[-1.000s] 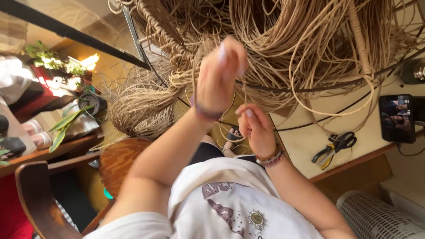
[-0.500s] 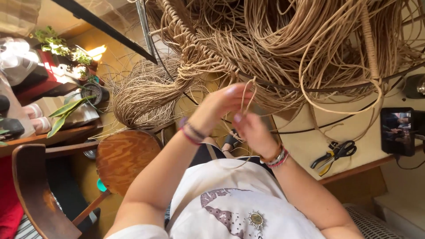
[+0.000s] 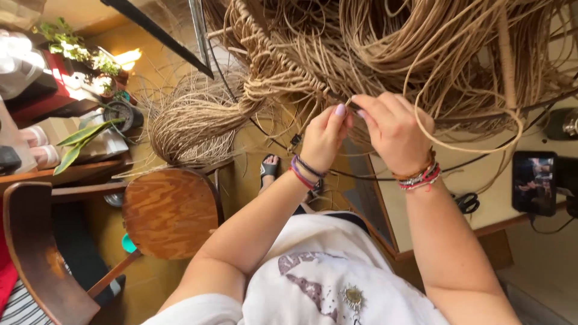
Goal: Weaving natural fiber strands into a large circular structure, using a tape measure to ensure correct lengths.
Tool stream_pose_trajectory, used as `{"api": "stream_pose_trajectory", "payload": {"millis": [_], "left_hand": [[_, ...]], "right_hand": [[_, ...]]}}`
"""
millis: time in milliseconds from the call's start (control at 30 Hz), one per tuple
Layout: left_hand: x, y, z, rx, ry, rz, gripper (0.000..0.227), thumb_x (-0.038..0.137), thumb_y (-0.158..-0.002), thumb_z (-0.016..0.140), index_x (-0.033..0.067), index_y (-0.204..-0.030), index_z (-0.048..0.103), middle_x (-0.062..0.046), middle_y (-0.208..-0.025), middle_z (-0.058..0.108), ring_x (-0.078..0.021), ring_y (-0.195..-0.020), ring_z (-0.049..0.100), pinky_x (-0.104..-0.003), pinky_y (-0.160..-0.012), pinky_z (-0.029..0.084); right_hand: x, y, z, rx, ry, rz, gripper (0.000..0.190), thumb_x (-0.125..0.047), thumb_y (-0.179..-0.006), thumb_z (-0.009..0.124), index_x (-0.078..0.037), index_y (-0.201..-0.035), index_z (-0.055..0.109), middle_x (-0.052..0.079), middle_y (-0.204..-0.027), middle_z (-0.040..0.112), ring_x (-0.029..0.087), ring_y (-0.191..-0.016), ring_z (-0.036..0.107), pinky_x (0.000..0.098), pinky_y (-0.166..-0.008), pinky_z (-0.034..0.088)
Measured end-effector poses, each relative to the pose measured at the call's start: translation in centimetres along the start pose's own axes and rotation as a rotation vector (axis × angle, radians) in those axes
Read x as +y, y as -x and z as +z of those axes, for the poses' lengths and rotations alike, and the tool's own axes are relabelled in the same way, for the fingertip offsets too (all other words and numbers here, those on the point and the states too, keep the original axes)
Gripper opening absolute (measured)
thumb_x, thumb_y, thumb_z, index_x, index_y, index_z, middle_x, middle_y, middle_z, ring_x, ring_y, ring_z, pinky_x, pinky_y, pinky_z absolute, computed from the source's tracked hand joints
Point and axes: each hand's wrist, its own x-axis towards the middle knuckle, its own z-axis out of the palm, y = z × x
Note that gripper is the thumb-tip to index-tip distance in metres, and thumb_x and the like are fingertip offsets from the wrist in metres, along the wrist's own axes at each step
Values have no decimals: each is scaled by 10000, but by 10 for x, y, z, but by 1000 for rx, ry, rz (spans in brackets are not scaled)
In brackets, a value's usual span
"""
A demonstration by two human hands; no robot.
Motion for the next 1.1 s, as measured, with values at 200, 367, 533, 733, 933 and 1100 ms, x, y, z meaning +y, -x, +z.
{"api": "stream_pose_trajectory", "payload": {"millis": [200,367,533,733,933,1100], "left_hand": [[13,5,-5,-92,732,-273,281,294,-1029,635,35,-1136,663,134,-629,358,3,-442,338,-175,-420,327],[13,-6,-11,21,735,-240,229,313,-1015,633,95,-943,640,139,-591,389,-9,-455,376,-172,-454,331],[25,7,-37,31,600,-77,188,184,-1042,545,35,-1094,645,50,-670,433,-13,-481,415,-163,-446,332],[15,36,-139,-278,-879,85,216,350,-1068,471,206,-1137,617,-112,-786,676,-396,-782,691,-500,-720,552],[-33,31,-239,-546,-1732,-162,189,287,-1031,405,199,-984,565,-29,-838,727,-252,-900,736,-438,-917,437],[-46,-15,-258,-719,-1986,-484,388,281,-1027,262,169,-1210,585,-58,-1064,763,-278,-1060,724,-488,-933,444]], "right_hand": [[-10,-10,-15,-26,-27,-24,274,-123,-1032,630,-228,-1271,715,-31,-992,614,201,-903,645,349,-676,542],[-32,-31,-20,-19,49,-108,419,8,-982,584,-168,-1351,674,24,-1085,608,226,-996,628,347,-746,544],[-17,-24,-3,-58,83,-116,581,23,-914,587,-205,-1447,632,13,-1035,584,209,-925,641,333,-651,567],[-19,-21,-3,-36,99,-66,583,-17,-908,568,-242,-1435,679,-17,-989,563,191,-857,648,320,-661,558],[-52,-2,-5,91,74,96,507,-57,-985,555,-154,-1469,674,57,-1138,646,244,-1083,599,362,-847,441],[-91,46,-10,295,-260,424,313,-20,-1076,499,37,-1323,683,225,-1364,580,449,-1329,529,567,-1145,390]]}}
